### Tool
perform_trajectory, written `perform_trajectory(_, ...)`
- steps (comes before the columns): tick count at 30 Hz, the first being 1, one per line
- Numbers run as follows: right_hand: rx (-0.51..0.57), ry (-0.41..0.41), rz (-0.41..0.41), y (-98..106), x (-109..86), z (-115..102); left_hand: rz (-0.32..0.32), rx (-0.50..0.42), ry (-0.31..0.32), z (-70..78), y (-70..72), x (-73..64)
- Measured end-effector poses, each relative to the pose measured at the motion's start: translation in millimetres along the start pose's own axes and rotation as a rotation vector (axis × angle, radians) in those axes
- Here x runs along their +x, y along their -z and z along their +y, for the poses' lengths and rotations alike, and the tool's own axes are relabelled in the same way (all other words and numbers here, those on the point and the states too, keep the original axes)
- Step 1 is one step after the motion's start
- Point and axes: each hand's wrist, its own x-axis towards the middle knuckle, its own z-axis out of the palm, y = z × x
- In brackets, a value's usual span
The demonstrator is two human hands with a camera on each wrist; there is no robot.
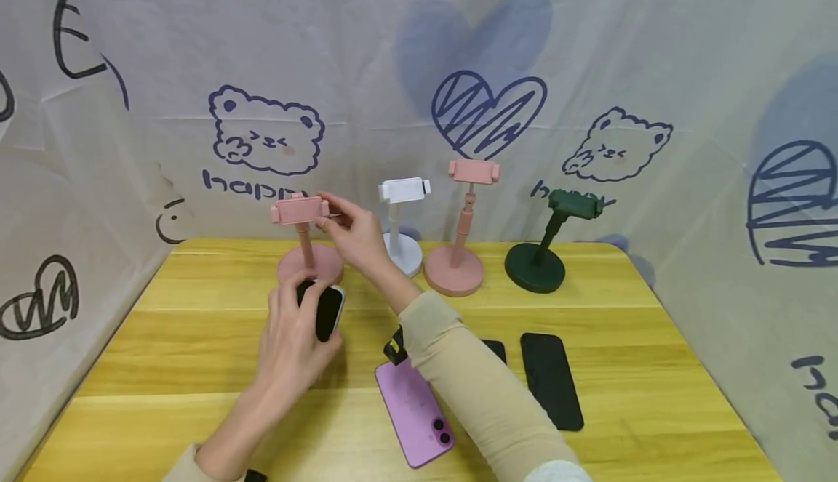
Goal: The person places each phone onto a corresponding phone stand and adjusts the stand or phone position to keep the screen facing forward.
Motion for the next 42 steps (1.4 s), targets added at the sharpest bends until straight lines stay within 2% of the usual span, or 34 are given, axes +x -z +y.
perform_trajectory(7, -0.043, 0.012, -0.056, 8.0, -2.3, -3.9, 0.101, -0.036, -0.039, 2.7, 5.1, 16.6)
perform_trajectory(11, -0.039, 0.018, -0.079, 11.1, -3.1, -4.0, 0.118, -0.035, -0.016, 4.8, 8.8, 24.1)
perform_trajectory(17, 0.02, 0.015, -0.064, 17.3, -6.9, -2.9, 0.145, -0.054, 0.014, 7.7, 12.1, 33.0)
perform_trajectory(23, 0.035, 0.095, -0.076, 28.7, -18.3, -6.4, 0.181, -0.094, 0.026, 8.8, 13.6, 41.4)
perform_trajectory(27, 0.07, 0.105, -0.085, 39.6, -31.5, -9.6, 0.216, -0.123, 0.024, 10.9, 14.6, 47.6)
perform_trajectory(31, 0.117, 0.097, -0.111, 51.6, -45.3, -9.3, 0.227, -0.141, 0.015, 13.3, 16.6, 52.4)
perform_trajectory(36, 0.086, 0.083, -0.182, 65.6, -60.2, -6.7, 0.2, -0.132, -0.019, 14.9, 17.4, 54.2)
perform_trajectory(42, 0.071, 0.071, -0.182, 74.9, -74.6, -2.8, 0.161, -0.149, -0.079, 17.3, 13.4, 52.5)
